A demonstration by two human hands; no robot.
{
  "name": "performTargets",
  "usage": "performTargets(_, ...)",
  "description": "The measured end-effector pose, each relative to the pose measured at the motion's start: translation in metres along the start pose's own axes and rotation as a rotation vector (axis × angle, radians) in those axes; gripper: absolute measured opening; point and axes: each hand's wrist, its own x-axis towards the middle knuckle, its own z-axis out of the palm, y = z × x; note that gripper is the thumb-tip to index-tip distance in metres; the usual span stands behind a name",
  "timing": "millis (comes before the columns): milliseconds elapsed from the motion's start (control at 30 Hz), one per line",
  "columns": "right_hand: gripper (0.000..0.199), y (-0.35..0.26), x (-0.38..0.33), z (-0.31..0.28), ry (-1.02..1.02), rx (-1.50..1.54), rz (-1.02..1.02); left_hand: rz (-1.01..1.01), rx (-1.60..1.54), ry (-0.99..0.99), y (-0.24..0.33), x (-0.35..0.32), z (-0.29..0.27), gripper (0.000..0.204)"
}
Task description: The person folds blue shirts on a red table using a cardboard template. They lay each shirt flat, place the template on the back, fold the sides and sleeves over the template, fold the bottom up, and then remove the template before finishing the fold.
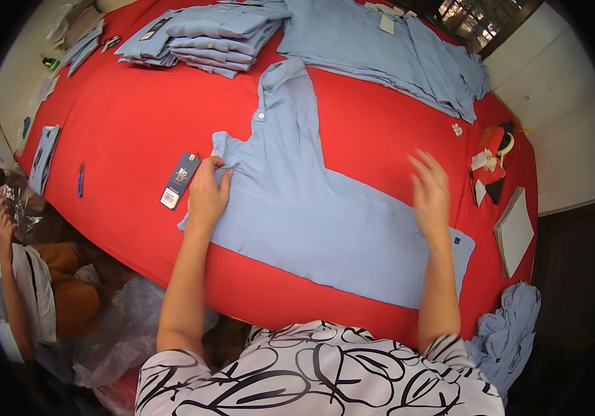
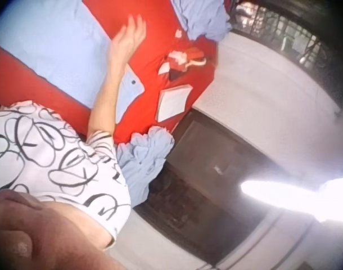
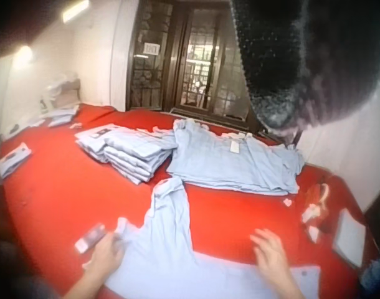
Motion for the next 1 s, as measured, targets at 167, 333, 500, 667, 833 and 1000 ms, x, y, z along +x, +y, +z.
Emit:
performTargets(167, 0.054, -0.068, 0.144, 0.118, -0.241, -0.132, -0.553, 0.093, 0.030, -0.038, 0.009, 0.009, -0.001, 0.018)
performTargets(333, 0.059, -0.087, 0.231, 0.210, -0.289, -0.304, -0.656, 0.136, 0.028, -0.070, 0.007, 0.012, 0.000, 0.012)
performTargets(500, 0.029, -0.074, 0.266, 0.200, -0.458, -0.668, -0.486, 0.054, 0.024, -0.111, 0.007, 0.006, -0.008, 0.015)
performTargets(667, 0.020, -0.029, 0.264, 0.139, -0.216, -0.572, -0.413, -0.032, -0.051, -0.178, 0.014, 0.008, -0.013, 0.021)
performTargets(833, 0.021, -0.046, 0.217, 0.059, -0.228, -0.243, -0.446, -0.007, 0.025, -0.197, 0.015, 0.008, -0.014, 0.028)
performTargets(1000, 0.034, -0.049, 0.096, 0.000, -0.071, -0.144, -0.623, -0.033, -0.001, -0.182, 0.014, 0.006, -0.012, 0.029)
